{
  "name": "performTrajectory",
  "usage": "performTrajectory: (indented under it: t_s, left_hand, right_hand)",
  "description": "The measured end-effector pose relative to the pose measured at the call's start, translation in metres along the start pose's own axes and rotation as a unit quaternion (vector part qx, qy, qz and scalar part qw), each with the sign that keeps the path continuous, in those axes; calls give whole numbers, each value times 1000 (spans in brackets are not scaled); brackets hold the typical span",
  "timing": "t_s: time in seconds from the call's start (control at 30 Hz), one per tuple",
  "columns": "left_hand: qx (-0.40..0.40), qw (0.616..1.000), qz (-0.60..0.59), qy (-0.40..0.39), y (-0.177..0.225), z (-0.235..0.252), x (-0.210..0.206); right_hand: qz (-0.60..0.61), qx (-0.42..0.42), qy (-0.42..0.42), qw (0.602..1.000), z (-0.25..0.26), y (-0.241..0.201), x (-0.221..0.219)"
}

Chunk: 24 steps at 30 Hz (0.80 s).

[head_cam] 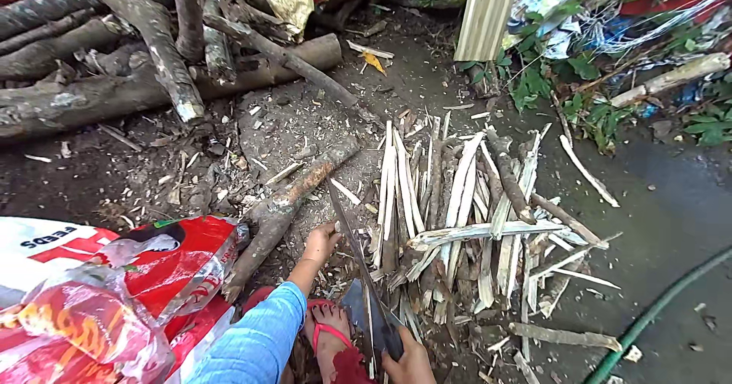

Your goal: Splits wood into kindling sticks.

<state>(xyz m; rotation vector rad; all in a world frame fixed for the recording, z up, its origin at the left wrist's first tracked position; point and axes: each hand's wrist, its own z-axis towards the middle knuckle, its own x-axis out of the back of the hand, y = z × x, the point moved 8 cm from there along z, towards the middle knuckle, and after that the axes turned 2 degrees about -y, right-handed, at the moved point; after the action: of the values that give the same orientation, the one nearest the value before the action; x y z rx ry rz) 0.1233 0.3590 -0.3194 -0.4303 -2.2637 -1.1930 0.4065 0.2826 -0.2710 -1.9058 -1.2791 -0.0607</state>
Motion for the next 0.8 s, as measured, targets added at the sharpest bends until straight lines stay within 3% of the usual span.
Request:
performTrajectory:
  t_s: [0.27,0.8]
  left_hand:
    - [1,999,30,-29,5,2,-2]
    - [-5,998,53,-44,8,5,-4]
  right_hand:
    - [-66,-40,-24,997,5,0,3]
    - [-77,-46,-12,996,3,3,6]
